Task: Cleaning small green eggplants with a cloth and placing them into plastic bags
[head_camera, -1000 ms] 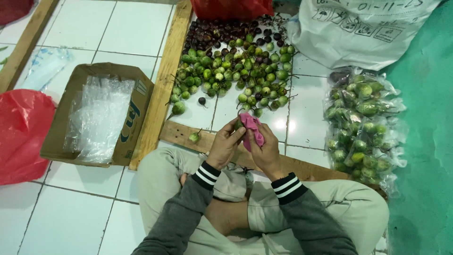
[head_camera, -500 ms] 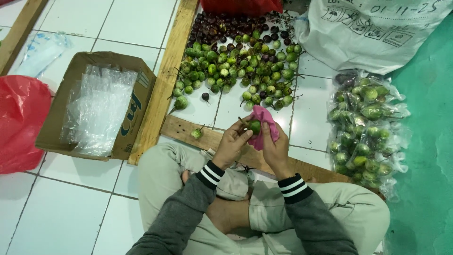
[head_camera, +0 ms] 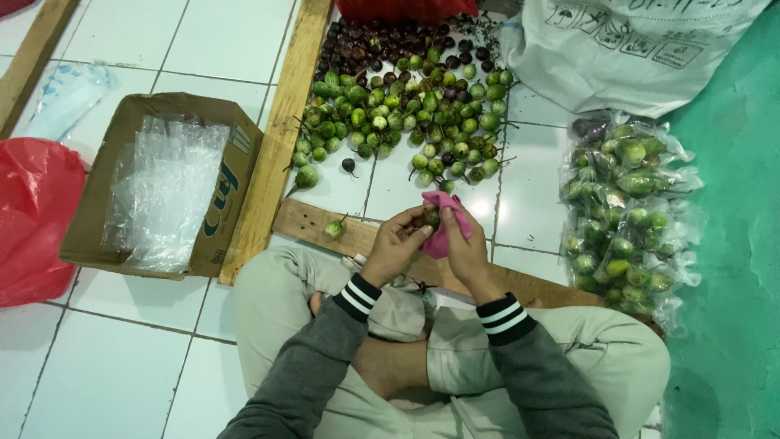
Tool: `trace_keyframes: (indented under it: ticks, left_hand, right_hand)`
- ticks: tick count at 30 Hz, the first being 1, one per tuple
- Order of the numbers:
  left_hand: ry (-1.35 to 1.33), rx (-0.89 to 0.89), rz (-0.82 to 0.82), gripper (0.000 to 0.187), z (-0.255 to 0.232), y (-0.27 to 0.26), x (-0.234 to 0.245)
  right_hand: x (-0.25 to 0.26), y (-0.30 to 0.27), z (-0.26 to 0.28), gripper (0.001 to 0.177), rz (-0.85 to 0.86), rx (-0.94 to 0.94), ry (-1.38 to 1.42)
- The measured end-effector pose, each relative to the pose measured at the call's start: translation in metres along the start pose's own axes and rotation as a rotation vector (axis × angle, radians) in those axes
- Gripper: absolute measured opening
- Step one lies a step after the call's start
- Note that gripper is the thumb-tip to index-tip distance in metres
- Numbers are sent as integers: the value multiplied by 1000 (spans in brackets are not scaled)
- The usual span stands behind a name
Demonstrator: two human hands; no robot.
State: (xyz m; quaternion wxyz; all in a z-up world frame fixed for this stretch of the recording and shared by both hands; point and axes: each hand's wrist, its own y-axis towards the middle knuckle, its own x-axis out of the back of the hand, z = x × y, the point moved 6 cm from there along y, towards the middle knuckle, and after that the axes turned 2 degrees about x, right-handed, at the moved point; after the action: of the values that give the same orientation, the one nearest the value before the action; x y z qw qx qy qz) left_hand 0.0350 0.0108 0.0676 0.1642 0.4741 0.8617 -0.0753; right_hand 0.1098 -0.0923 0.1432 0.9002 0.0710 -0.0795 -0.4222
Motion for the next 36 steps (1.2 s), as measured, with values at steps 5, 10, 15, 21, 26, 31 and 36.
trace_keyframes:
  ticks: [5, 10, 15, 21, 26, 31, 36]
  left_hand:
    - [0, -7, -94, 35, 18, 0, 5]
    - [-40, 23, -165, 31, 42, 7, 17]
    - [-149, 68, -95, 23, -12, -3, -7]
    - [-354, 173, -7, 19, 37, -6, 2]
    - [-520, 328, 78, 22, 37, -9, 0]
    - [-689, 386, 121, 29, 15, -6, -16]
    - [-374, 164, -21, 39, 7, -3, -8]
  right_hand:
    - [1, -8, -20, 39, 1, -7, -115]
    - [-1, -9, -5, 42, 26, 255, -400]
    - [-4, -8, 15, 42, 75, 224, -223]
    - [7, -7, -3, 36, -6, 165, -180]
    - [9, -3, 14, 34, -59, 76, -205]
    - [8, 0, 35, 38, -140, -48, -173]
    - [8, -2, 28, 52, -17, 44, -269]
